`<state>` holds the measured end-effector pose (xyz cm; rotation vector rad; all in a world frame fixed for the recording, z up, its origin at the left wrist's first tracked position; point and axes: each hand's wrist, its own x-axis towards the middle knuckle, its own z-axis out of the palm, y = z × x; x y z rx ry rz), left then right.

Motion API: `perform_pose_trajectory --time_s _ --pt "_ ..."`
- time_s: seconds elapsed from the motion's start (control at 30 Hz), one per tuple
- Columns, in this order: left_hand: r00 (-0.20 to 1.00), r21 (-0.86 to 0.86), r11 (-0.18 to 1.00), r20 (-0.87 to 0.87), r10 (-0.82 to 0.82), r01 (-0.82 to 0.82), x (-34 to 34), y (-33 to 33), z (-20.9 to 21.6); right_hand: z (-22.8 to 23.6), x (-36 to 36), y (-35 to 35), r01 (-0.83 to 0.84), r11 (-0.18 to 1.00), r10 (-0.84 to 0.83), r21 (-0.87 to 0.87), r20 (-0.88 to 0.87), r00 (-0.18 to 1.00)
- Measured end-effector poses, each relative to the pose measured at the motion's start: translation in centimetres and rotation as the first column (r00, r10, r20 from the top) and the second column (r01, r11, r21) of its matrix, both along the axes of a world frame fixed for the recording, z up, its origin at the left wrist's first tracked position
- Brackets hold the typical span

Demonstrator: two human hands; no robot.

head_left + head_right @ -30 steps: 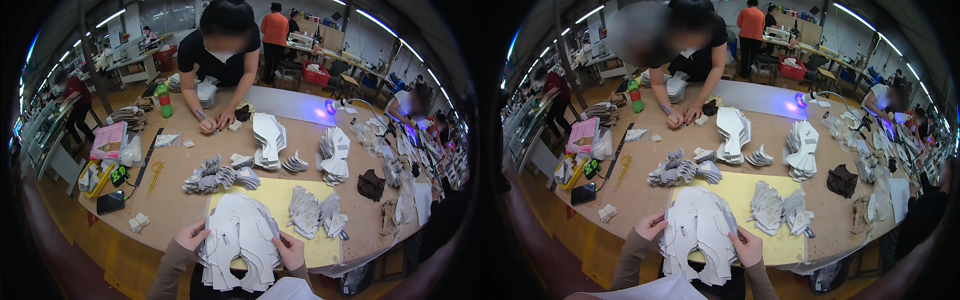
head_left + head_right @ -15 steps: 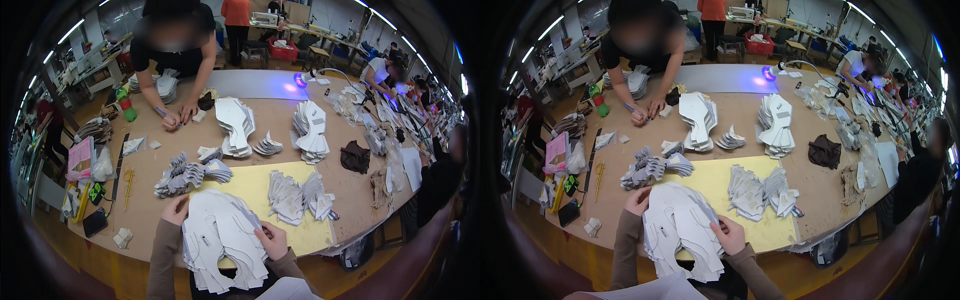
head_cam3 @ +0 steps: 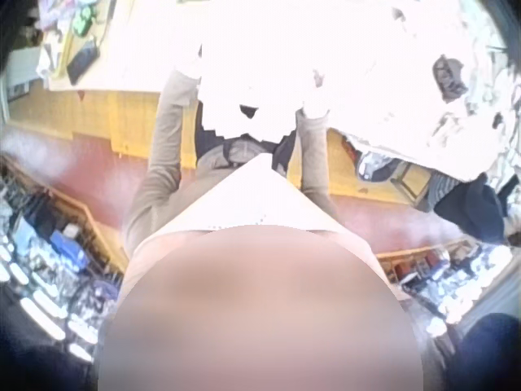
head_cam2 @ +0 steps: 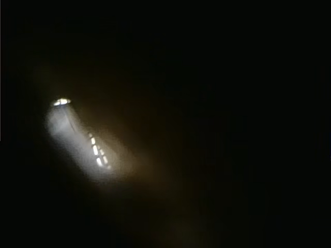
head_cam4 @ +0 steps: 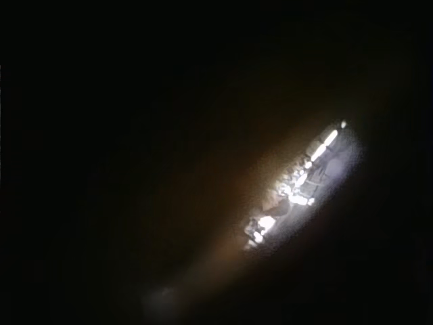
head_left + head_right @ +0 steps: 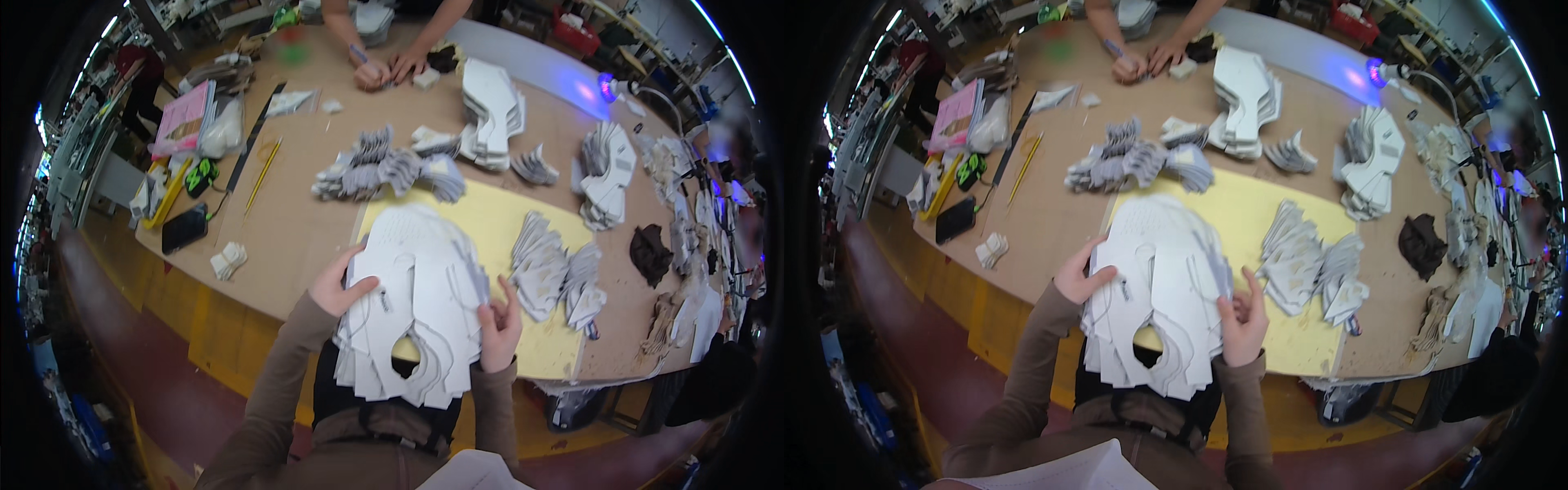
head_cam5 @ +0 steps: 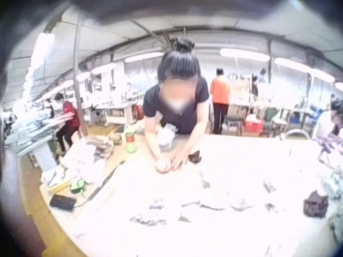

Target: The person sorts and stacks light-colored fabric pieces on a large work table in a garment workshop. They repeatedly pick up pieces, align them, and place them into neat piles while coworkers work nearby.

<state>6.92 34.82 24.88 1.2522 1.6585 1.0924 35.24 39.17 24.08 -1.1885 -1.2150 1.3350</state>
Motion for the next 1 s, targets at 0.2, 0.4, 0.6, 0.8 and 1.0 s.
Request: perform_pose_trajectory --time_s 0.2,0.4,0.6,0.8,1.0 --pt "0.972 0.213 0.977 -0.232 0.023 0.028 0.7 -0.1 0.2 0.8 0.2 -0.2 -0.106 0.955 0.017 0.277 0.307 0.951" --pt "0.954 -0.002 1.000 0.299 -0.018 0.019 1.0 -0.8 2.4 2.6 0.2 -2.1 -0.179 0.932 0.003 0.315 0.489 0.872" --pt "0.962 0.207 0.965 -0.253 -0.105 0.160 1.0 1.0 0.9 2.6 0.4 -3.0 -0.145 0.934 -0.039 0.327 0.495 0.868" --pt "0.973 0.196 0.978 -0.206 0.106 -0.065 1.1 1.1 0.1 1.6 -0.1 -1.3 -0.033 0.994 0.043 -0.100 0.099 0.994" --pt "0.819 0.009 0.998 0.571 -0.051 0.056 4.7 -5.9 6.4 2.0 -0.4 0.7 -0.237 0.968 0.252 -0.086 0.351 0.902"
